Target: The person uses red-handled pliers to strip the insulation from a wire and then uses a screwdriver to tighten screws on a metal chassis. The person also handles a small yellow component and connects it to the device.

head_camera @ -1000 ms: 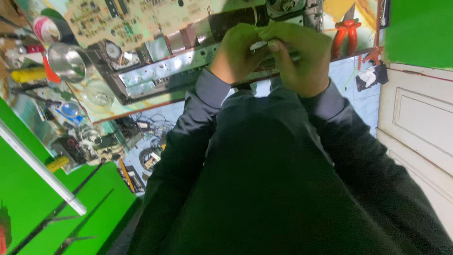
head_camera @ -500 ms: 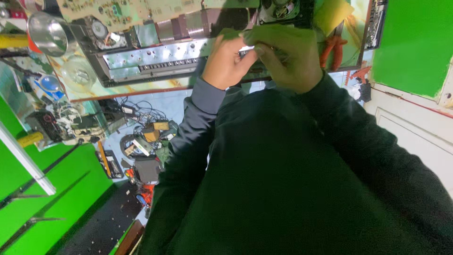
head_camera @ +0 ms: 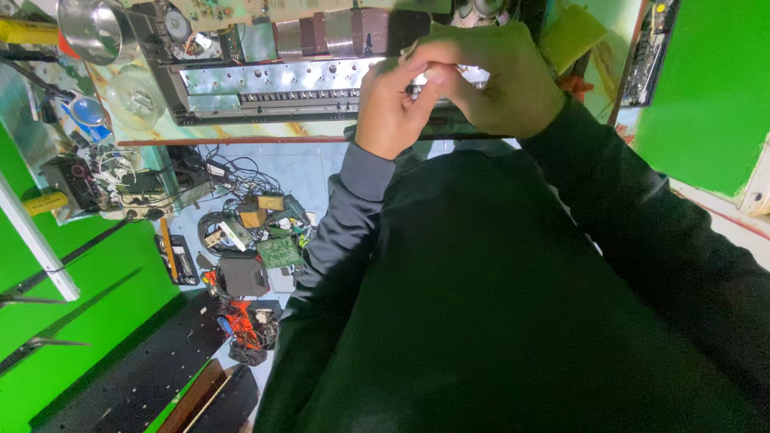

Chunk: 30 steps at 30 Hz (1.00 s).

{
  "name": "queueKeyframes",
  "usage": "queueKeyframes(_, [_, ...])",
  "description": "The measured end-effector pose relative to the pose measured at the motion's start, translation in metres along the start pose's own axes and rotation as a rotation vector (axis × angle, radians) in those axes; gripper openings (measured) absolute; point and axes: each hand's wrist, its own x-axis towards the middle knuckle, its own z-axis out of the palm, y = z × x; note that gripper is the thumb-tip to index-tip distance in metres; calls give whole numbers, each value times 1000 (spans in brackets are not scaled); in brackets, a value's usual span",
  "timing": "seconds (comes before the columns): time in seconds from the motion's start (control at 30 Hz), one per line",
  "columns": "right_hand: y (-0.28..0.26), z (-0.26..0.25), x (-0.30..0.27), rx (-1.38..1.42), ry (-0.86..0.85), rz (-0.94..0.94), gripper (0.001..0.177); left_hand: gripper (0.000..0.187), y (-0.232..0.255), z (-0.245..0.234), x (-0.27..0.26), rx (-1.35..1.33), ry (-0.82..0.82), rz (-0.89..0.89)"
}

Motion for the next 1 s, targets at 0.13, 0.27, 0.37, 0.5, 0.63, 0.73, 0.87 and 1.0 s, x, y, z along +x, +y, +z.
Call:
queueKeyframes(0.13, [7, -8, 2, 45, -44, -8, 19, 18, 6, 3, 0, -11, 53, 71])
queueKeyframes(0.27, [13, -10, 6, 4, -151, 60, 22, 17, 13, 13, -4, -26, 95, -84])
queueKeyframes(0.37, [13, -14, 13, -24, -217, 62, 25, 12, 18, 19, -6, 57, 171, -54])
queueKeyframes(0.5, [18, -18, 23, 31, -272, -2, 26, 16, 16, 31, -12, 214, 346, 21])
queueKeyframes(0.63, [24, -18, 24, 44, -300, -15, 25, 16, 13, 41, -20, 143, 362, 5])
queueKeyframes(0.73, [22, -19, 21, 57, -269, -38, 25, 21, 8, 40, -18, 241, 340, -39])
queueKeyframes(0.87, [8, -15, 11, -1, -185, 69, 23, 19, 10, 28, -16, 167, 275, 21])
queueKeyframes(1.0, [-1, -10, 1, -65, -8, 11, 31, 41, 11, 17, -1, 9, 116, -68])
